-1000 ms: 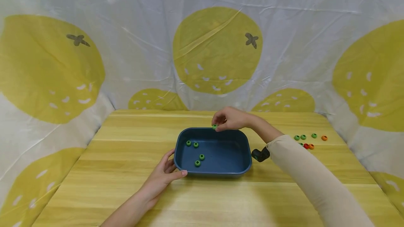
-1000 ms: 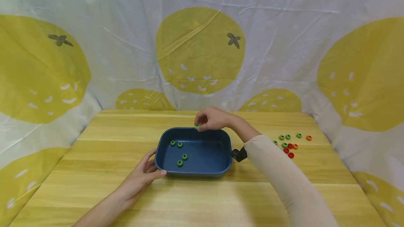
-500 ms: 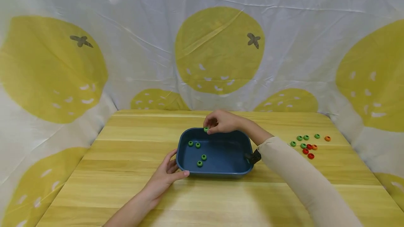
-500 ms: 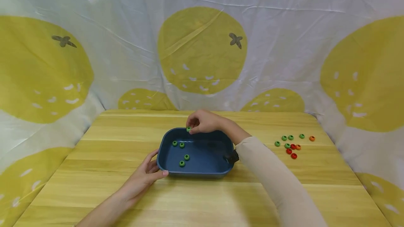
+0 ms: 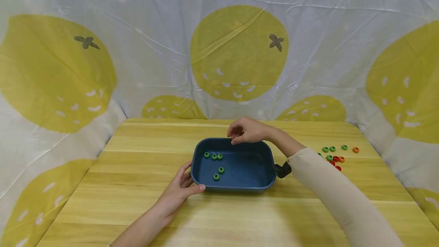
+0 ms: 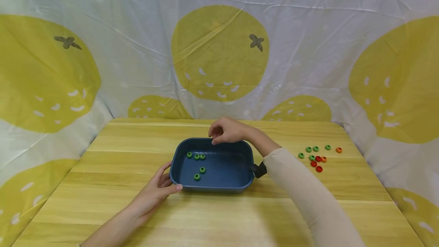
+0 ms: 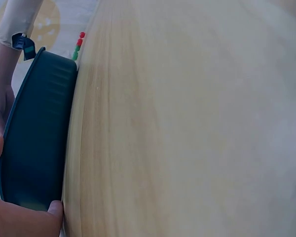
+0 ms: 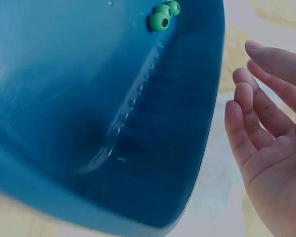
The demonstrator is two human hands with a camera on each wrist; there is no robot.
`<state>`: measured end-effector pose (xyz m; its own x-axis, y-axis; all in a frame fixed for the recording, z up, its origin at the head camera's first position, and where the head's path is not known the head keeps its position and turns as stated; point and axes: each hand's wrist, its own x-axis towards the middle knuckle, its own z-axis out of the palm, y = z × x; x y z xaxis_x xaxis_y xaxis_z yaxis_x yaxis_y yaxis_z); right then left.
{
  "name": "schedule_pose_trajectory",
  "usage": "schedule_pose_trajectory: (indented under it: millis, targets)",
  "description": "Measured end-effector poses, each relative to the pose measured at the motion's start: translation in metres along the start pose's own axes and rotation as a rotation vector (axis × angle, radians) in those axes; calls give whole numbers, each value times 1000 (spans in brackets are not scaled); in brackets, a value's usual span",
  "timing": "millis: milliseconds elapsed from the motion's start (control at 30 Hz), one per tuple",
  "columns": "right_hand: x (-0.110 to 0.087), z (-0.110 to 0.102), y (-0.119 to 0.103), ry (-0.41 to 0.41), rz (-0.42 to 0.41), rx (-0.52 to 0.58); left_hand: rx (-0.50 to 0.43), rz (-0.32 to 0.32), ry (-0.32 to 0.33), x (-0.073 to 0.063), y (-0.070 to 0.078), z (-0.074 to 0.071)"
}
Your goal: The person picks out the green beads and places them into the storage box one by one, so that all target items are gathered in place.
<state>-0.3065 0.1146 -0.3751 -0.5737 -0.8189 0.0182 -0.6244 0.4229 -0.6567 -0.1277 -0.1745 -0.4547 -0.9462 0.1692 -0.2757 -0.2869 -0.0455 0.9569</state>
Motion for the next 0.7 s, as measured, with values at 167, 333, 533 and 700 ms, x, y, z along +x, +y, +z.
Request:
schedule_pose_trajectory:
  millis: [167,333,533,700]
  targets:
    - [-10,-4,2,4,-1,4,5,5,-3,0,0,0]
    - [-22,-8,4,15,25,0,12,-7,-1,0,1,0]
    - [-38,-16,9,51,51,4,13,-11,-4,0,1,0]
    - [-54,-21,16,76,58,28,14,-18,0,-1,1,0]
